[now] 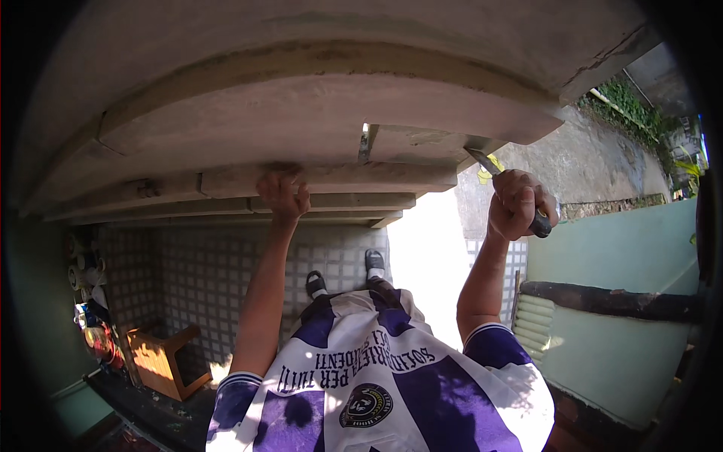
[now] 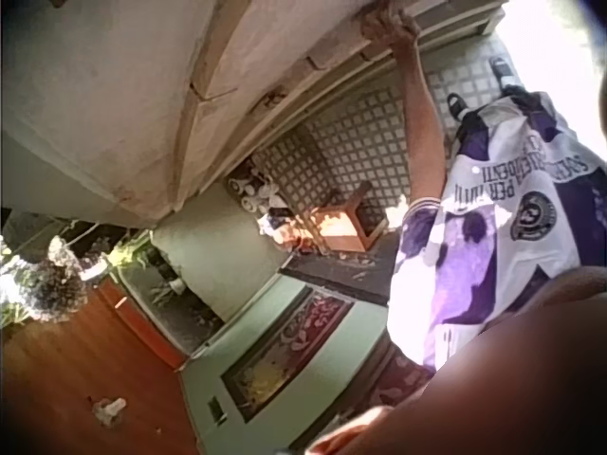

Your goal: The recorder uses a putty knife to apply filler to a damaged area on a concrete wall.

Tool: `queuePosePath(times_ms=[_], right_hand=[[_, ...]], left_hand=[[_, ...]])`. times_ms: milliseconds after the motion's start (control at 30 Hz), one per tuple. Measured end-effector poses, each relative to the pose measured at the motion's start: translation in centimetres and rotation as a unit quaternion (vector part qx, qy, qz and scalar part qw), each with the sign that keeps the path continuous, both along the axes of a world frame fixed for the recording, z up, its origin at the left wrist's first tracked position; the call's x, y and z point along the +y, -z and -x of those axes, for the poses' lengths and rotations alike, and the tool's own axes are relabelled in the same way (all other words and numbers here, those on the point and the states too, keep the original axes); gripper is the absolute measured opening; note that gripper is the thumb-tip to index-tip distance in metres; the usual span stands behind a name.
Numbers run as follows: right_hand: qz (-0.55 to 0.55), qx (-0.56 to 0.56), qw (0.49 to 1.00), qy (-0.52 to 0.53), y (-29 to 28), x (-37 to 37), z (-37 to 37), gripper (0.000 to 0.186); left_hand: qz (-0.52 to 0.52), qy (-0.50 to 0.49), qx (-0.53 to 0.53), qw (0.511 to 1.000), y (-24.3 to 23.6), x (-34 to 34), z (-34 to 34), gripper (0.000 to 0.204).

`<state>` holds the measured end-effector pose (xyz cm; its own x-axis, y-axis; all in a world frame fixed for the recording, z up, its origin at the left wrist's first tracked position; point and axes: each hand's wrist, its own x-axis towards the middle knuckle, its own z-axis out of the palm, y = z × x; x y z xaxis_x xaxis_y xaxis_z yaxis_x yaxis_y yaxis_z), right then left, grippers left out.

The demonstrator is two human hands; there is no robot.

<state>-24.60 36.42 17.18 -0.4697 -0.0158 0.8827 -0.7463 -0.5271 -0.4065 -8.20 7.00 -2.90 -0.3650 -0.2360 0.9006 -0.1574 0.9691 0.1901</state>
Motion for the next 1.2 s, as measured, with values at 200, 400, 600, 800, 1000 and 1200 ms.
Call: queuePosePath(times_ms=[200,400,600,800,1000,1200], right_hand=[[-0.031,0.034,0.999,-0.006,-0.9,1.0,-1.3,0.034],[-0.028,-0.039,0.997,0.067,-0.7,0.6,-0.2,0.031],[-0.187,-0.051,0.955,0.226,2.8,-1.3,2.0,0.031],[-0.038,0.006,0.991,0.127,1.0,0.5,-0.7,0.033],[-0.016,-0.035,0.994,0.106,0.6,0.4,0.7,0.039],[-0.021,-0.031,0.992,0.123,0.5,0.6,1.9,0.041]], left_hand=[[-0.002,-0.001,-0.015,1.000,0.3,-0.8,-0.3,0.033],[-0.005,0.006,-0.020,1.000,0.1,-0.3,-0.7,0.034],[0.000,-0.004,-0.018,1.000,0.6,-0.2,-0.2,0.036],[-0.009,-0.007,-0.031,0.999,0.6,-0.2,-0.5,0.037],[-0.001,-0.009,-0.020,1.000,0.3,-0.2,-0.5,0.036],[-0.004,-0.011,-0.013,1.000,0.1,-0.4,-0.1,0.036]])
